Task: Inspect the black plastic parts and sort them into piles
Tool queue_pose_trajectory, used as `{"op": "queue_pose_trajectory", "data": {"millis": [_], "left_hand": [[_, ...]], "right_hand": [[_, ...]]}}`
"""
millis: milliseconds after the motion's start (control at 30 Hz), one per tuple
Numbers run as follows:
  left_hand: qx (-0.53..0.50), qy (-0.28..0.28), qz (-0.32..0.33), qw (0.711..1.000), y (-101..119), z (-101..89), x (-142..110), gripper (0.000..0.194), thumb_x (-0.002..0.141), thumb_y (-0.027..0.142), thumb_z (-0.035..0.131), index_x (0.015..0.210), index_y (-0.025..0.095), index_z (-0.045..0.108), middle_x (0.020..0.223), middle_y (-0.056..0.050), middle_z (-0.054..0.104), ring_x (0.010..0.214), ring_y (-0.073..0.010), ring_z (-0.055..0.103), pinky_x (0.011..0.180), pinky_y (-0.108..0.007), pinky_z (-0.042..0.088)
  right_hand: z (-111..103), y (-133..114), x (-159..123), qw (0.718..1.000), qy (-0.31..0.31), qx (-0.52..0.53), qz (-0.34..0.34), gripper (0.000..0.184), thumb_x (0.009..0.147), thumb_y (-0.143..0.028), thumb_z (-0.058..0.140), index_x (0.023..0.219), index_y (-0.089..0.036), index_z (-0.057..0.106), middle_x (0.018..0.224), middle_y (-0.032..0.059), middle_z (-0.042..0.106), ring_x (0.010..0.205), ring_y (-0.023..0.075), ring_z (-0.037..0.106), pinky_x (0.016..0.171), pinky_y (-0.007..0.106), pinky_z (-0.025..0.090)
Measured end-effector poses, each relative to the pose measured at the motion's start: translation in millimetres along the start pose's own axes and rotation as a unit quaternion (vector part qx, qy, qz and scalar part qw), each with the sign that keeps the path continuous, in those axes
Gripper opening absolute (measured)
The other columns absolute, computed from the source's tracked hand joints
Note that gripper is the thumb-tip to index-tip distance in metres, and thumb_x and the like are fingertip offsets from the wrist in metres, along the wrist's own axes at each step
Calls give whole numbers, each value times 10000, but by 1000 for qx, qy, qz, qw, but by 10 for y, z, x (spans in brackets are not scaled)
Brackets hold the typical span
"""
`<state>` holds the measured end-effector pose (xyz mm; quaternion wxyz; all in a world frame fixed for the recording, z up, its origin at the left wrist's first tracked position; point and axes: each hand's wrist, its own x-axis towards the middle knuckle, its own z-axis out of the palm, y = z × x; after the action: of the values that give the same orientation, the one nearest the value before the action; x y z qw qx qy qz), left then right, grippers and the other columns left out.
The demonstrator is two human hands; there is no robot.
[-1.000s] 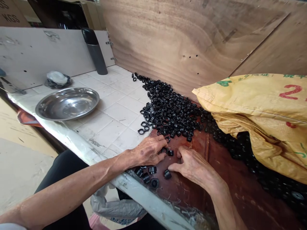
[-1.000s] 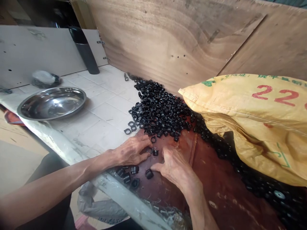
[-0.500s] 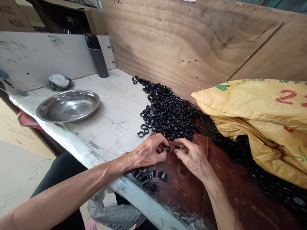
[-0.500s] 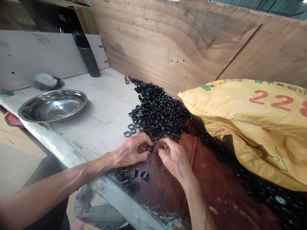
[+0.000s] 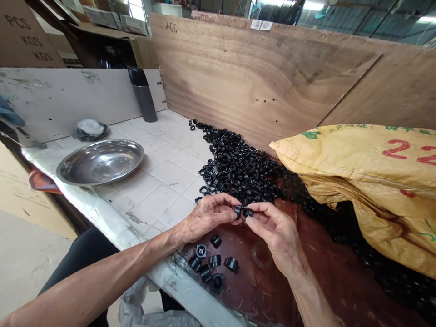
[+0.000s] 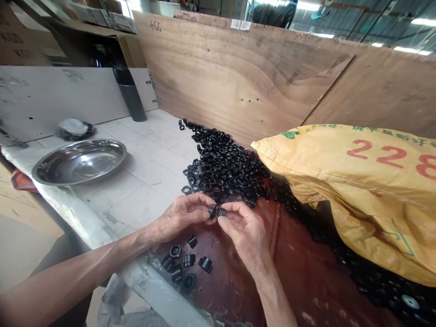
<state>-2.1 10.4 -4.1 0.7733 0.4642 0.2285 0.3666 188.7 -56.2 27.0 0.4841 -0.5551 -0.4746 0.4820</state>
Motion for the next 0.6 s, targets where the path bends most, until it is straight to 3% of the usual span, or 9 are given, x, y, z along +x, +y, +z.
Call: {"op": "queue_pose_trajectory", "data": {"millis": [133,233,400,600], "left_hand": [[-12,-2,17,1000,-29,-18,8,266,823,201,773,1066,146,681,934,-66,738,812,-142,704,828,-280,551],[-7,5,40,999,-7,-13,-5,305,824,184,763,1122,175,702,993,-56,728,823,-131,684,833,-281,548],[-5,32,83,996,15,7,-1,196,780,158,790,961,167,715,960,-31,698,802,-115,651,797,-260,535],[-12,-1,120,993,17,17,22,181,762,87,775,907,154,691,972,-38,675,846,-117,636,817,-258,522]], "right_hand": [[41,-32,-19,998,43,-43,-21,334,762,-384,829,1010,-193,712,915,51,769,841,195,733,816,290,583],[46,-23,-22,997,32,-59,-25,302,774,-383,811,984,-195,704,887,43,760,820,191,725,775,281,580],[62,-15,-27,996,25,-84,-18,294,772,-392,796,955,-186,696,813,38,735,753,188,698,698,278,564],[70,-74,-37,995,46,-68,-51,289,760,-389,808,937,-190,695,846,37,724,758,167,683,712,252,570]]}}
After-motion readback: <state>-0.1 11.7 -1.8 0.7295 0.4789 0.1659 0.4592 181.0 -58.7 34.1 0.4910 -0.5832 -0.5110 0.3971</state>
